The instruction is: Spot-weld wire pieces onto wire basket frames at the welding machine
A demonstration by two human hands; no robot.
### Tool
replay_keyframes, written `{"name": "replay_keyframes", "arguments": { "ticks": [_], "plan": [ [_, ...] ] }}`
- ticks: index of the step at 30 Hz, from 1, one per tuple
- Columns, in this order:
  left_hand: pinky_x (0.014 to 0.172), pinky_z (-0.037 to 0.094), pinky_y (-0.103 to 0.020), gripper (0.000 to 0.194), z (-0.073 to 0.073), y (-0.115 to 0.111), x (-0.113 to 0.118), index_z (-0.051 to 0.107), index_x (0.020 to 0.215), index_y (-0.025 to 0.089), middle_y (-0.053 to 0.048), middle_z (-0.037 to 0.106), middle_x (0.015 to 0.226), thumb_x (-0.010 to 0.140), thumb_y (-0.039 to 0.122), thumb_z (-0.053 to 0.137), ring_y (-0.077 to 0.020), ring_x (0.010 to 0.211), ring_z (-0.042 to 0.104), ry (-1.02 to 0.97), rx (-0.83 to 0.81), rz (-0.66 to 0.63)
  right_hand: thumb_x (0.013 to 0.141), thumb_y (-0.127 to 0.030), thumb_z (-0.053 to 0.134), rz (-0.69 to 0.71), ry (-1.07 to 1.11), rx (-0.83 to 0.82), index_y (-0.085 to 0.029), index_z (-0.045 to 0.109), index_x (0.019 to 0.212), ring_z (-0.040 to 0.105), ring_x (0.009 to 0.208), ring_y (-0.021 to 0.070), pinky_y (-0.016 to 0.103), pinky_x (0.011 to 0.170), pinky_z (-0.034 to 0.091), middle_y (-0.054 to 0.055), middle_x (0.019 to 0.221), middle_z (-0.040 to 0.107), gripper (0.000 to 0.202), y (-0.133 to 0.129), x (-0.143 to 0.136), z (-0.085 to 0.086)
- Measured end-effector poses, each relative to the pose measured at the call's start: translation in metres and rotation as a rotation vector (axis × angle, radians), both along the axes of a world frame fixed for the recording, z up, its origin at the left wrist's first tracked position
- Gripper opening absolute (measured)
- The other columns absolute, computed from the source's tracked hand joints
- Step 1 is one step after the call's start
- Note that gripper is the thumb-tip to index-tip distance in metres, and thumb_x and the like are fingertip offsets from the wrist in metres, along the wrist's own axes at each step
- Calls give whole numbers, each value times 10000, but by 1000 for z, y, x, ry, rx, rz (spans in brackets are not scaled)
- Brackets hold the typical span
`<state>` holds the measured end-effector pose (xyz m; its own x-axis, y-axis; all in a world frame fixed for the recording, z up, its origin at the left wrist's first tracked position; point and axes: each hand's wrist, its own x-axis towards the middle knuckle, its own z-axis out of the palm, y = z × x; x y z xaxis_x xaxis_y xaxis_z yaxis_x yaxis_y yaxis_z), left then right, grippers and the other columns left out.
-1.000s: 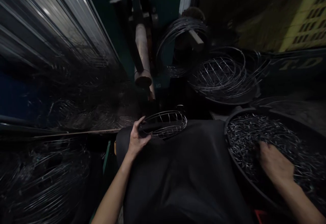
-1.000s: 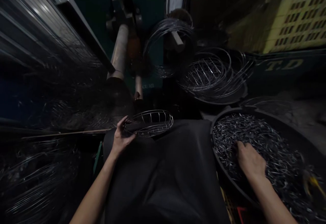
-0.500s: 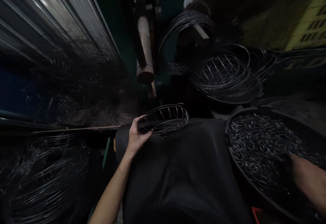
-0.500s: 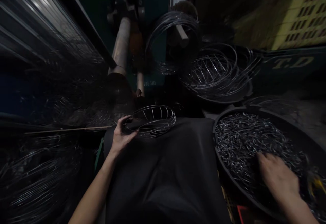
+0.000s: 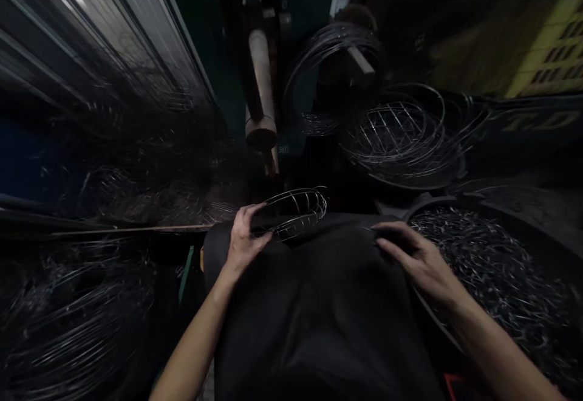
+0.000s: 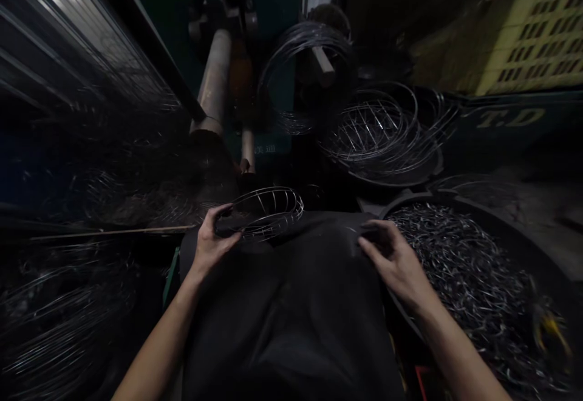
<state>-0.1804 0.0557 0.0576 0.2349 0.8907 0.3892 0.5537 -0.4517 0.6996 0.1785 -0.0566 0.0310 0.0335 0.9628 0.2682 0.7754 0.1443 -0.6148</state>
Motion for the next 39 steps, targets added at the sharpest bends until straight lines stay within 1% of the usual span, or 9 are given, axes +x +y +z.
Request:
{"name": "replay_keyframes", "arguments": {
  "ticks": [5,8,11,13,16,23,27,35,39],
  "plan": [
    [906,477,-404,539,11,3,14,520,1210,268,-55,570,1127,702,153,658,-242,1051,565,148,25,-82,906,-384,465,308,17,-39,-264,628,1158,668,813,199,305,673,533,32,931,712,323,50,-75,35],
    [930,454,-423,562,11,6,18,503,1238,264,-65,559,1150,708,165,661,-256,1083,544,197,24,-125,887,-382,523,374,-158,53,-259,615,1186,675,819,167,257,664,515,20,1025,706,337,75,-106,48],
    [956,430,-430,575,12,7,19,487,1256,259,-69,551,1169,714,179,663,-263,1105,526,210,17,-158,873,-371,556,397,-418,189,-228,608,1197,677,769,145,240,596,473,37,1071,692,358,90,-121,56],
    [959,427,-427,570,14,7,19,489,1253,257,-70,550,1170,715,187,664,-264,1106,523,204,-1,-163,876,-324,549,442,-542,276,-221,626,1169,673,726,131,243,546,431,29,1027,705,320,96,-122,59],
    [947,440,-419,557,15,6,20,498,1242,257,-67,549,1159,713,195,663,-257,1089,533,166,-30,-157,876,-236,536,498,-599,403,-235,660,1109,656,702,92,241,532,387,-5,1008,710,263,100,-118,58],
    [939,454,-408,566,7,7,21,502,1235,244,-78,546,1149,699,196,677,-250,1079,541,84,-56,-118,871,-112,545,529,-703,679,-246,642,1144,573,616,36,254,563,375,-19,1161,645,319,106,-110,54],
    [930,458,-418,575,4,6,19,498,1235,253,-77,536,1152,692,178,670,-256,1087,538,63,-39,-88,862,-128,567,574,-649,725,-266,611,1197,555,603,41,264,552,362,-3,1176,641,366,112,-110,50],
    [932,455,-430,614,1,9,16,474,1260,266,-77,507,1160,692,153,678,-259,1091,524,104,23,-82,865,-133,571,615,-646,763,-278,662,1096,540,581,27,252,539,350,-31,1126,666,288,122,-111,54],
    [940,454,-432,592,-2,12,16,483,1249,257,-83,504,1163,699,160,680,-258,1093,524,87,30,-93,856,-135,584,645,-631,786,-237,679,1046,544,590,30,254,538,349,-23,1131,663,236,125,-108,52]
  ]
}}
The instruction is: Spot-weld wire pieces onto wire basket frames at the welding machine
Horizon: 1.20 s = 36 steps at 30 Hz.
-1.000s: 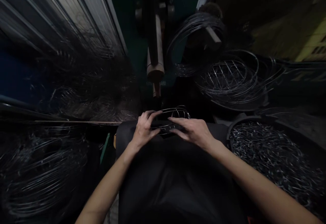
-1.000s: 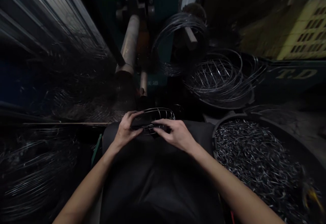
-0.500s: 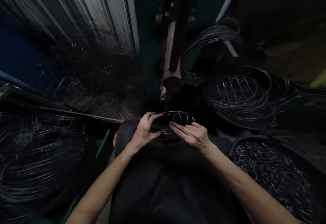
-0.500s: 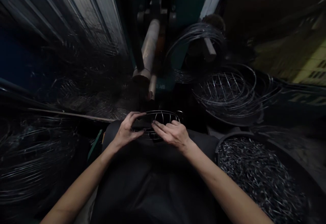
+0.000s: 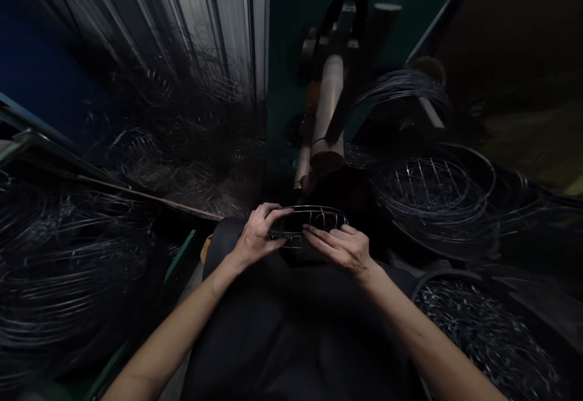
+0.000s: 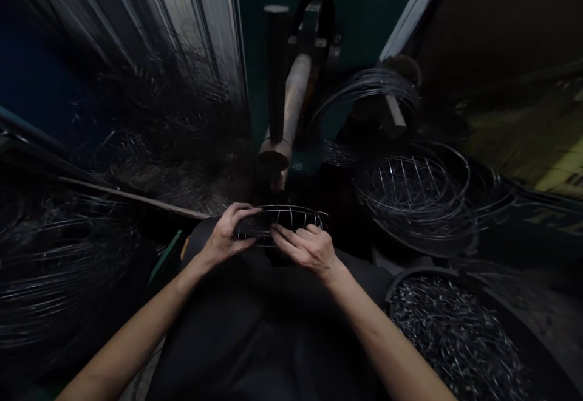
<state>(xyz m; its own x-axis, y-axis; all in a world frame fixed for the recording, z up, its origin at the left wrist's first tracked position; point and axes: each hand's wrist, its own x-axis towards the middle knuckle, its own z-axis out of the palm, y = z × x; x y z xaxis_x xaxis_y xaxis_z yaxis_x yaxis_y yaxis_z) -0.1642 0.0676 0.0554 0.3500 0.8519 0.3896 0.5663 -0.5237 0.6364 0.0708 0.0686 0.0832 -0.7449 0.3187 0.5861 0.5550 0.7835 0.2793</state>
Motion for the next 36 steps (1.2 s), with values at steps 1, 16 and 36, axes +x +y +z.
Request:
{"name": "replay_keyframes", "arguments": {
  "ticks": [1,16,36],
  "plan": [
    [944,452,-433,585,-1,0,0,482,1249,258,-83,505,1165,705,164,676,-256,1096,524,-5,-3,-1,851,-137,591,2,-3,-8,-229,679,1047,547,593,32,256,539,350,-19,1135,662,233,1,1,-1],
    [929,456,-436,625,3,7,5,463,1274,267,-85,489,1192,702,146,686,-256,1103,509,15,50,10,833,-103,599,-12,-27,112,-237,700,972,497,556,30,240,548,350,-30,1101,673,218,8,1,8],
    [925,443,-426,601,-5,20,7,466,1288,302,-77,496,1199,739,207,692,-243,1088,509,46,159,55,828,-158,619,-13,-78,178,-229,700,972,484,558,53,264,535,342,1,1145,654,180,17,4,4]
  ]
}}
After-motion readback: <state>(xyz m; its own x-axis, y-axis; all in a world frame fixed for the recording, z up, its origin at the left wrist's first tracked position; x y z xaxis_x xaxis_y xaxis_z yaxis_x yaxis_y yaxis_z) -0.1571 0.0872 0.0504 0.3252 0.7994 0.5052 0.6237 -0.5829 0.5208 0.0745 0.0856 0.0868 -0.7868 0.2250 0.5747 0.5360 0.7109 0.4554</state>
